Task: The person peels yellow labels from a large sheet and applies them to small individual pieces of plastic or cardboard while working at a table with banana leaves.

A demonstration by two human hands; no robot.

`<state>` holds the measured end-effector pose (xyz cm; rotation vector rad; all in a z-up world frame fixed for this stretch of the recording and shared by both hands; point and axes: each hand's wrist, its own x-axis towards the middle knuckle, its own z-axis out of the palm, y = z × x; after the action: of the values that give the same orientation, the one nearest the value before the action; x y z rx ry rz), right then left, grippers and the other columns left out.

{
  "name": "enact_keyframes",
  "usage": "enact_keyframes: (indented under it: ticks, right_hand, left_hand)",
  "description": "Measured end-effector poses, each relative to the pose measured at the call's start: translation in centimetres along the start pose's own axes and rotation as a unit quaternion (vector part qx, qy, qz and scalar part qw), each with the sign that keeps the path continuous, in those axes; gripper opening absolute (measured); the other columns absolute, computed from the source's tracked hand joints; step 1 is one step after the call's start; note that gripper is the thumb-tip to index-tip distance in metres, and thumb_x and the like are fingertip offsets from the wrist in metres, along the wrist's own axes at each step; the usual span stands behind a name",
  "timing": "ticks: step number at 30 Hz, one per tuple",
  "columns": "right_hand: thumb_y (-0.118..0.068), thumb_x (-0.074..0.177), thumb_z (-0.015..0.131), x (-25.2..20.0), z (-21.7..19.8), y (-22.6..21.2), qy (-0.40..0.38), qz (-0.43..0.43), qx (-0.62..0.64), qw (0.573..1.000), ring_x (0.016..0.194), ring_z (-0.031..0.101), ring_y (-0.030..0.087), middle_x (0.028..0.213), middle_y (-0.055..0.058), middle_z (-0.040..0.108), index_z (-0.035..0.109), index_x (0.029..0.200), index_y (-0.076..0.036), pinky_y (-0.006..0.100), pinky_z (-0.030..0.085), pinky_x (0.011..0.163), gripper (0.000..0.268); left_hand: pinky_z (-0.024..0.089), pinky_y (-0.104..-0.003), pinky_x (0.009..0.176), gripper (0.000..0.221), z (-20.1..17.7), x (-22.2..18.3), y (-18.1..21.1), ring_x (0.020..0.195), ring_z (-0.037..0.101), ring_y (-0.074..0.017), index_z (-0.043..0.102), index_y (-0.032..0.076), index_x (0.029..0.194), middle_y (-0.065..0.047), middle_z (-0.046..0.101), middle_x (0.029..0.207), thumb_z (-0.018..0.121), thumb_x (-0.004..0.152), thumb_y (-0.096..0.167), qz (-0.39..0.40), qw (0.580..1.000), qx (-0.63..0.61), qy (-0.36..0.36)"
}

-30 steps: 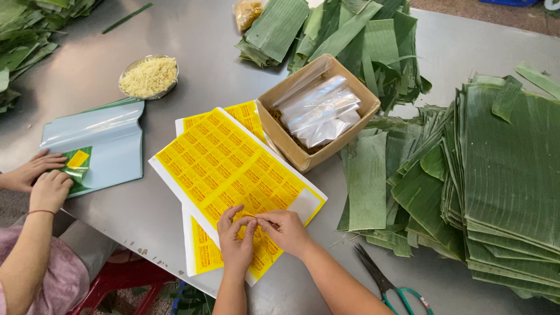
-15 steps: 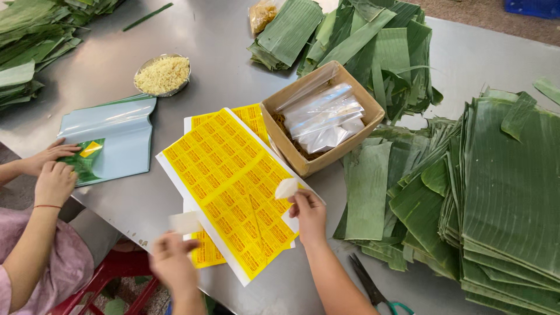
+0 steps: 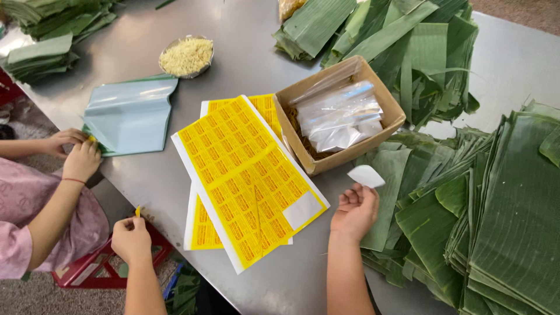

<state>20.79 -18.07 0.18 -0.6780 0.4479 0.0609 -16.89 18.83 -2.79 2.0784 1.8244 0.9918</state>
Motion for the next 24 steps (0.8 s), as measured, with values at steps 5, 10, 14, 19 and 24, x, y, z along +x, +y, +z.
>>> enact_keyframes:
  ticks: [5,10,14,19,24]
  right_hand:
    - [-0.016,0.099,0.060,0.1,-0.9,2.3,-0.040,0.019,-0.025,0.999,0.067,0.057,0.013,0.083,0.002,0.064,0.059,0.104,-0.010,0.030,0.048,0.062,0.009]
    - [-0.014,0.097,0.060,-0.9,-1.4,4.9,-0.131,-0.026,-0.037,0.990,0.065,0.056,0.015,0.077,0.004,0.062,0.058,0.100,-0.008,0.031,0.048,0.061,0.007]
    - [-0.019,0.105,0.061,-7.6,-1.0,7.5,-0.250,-0.074,-0.146,0.954,0.071,0.055,0.010,0.079,0.000,0.059,0.060,0.100,-0.007,0.030,0.048,0.067,0.012]
    - [-0.018,0.090,0.075,-17.3,-1.3,7.3,-0.700,0.025,-0.388,0.599,0.075,0.072,0.016,0.088,0.005,0.075,0.075,0.107,-0.015,0.027,0.055,0.070,0.018]
    - [-0.021,0.088,0.075,-14.1,0.9,5.4,-0.570,0.032,-0.507,0.646,0.076,0.071,0.018,0.090,0.006,0.077,0.076,0.110,-0.014,0.031,0.055,0.071,0.023]
  left_hand:
    - [0.054,-0.041,0.080,0.025,0.2,-2.0,2.9,0.088,0.071,-0.0293,0.070,-0.002,0.104,-0.015,0.073,0.098,0.069,0.100,0.023,-0.012,0.999,-0.048,-0.012]
    - [0.054,-0.043,0.079,0.025,0.3,-1.6,3.4,0.085,0.070,-0.0322,0.071,-0.002,0.102,-0.017,0.074,0.094,0.069,0.101,0.023,0.005,1.000,0.021,-0.002]
    - [0.053,-0.045,0.085,0.027,0.7,-0.8,2.8,0.093,0.070,-0.0347,0.072,0.001,0.105,-0.017,0.074,0.100,0.069,0.098,0.027,-0.028,0.997,0.067,-0.037]
    - [0.051,-0.047,0.092,0.036,-0.6,1.2,4.4,0.109,0.066,-0.0350,0.073,0.006,0.115,-0.017,0.072,0.115,0.068,0.095,0.035,-0.085,0.980,0.131,-0.126]
    - [0.051,-0.047,0.088,0.044,-3.1,-0.1,10.5,0.108,0.066,-0.0336,0.067,0.009,0.127,-0.015,0.071,0.119,0.072,0.091,0.034,0.028,0.977,0.183,-0.106]
